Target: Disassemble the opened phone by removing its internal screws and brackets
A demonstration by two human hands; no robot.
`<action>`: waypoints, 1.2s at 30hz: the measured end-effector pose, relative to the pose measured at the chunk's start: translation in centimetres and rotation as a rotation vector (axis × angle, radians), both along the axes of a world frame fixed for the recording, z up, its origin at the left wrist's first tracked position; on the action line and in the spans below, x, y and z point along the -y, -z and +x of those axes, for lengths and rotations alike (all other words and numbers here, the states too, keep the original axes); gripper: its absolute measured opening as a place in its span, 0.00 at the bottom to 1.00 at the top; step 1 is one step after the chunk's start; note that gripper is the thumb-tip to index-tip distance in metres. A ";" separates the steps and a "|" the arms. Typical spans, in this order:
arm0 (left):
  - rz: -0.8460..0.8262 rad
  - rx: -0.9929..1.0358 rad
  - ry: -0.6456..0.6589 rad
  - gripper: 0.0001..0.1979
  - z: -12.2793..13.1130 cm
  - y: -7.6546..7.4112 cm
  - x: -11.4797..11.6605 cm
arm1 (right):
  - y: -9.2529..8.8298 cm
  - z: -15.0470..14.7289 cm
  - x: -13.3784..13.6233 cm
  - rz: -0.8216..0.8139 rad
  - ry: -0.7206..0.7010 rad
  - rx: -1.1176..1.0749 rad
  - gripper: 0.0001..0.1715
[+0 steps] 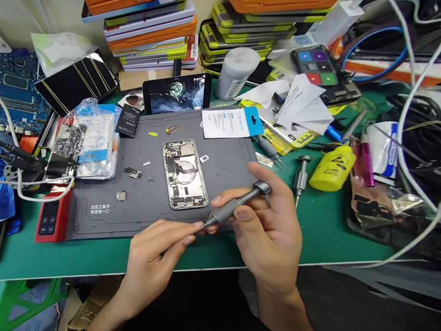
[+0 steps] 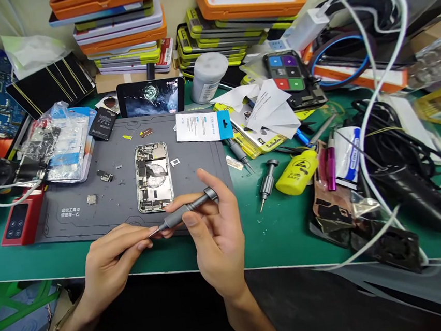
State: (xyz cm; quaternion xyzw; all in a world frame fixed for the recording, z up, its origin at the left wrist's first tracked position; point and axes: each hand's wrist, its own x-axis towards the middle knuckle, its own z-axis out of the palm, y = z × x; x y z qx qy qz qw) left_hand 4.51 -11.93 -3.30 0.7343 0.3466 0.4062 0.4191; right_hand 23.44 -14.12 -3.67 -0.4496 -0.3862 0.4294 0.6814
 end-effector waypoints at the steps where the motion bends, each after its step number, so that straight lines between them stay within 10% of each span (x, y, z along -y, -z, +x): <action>1: -0.006 0.004 0.003 0.17 0.0 0.0 0.0 | 0.0 0.0 0.0 -0.010 -0.002 0.000 0.26; 29: 0.033 0.043 0.035 0.17 0.0 0.2 -0.1 | 0.0 0.6 -0.3 -0.032 -0.068 -0.080 0.23; 36: 0.105 -0.145 -0.100 0.14 0.0 -0.1 0.3 | 0.2 1.5 -1.0 -0.122 0.198 -0.239 0.20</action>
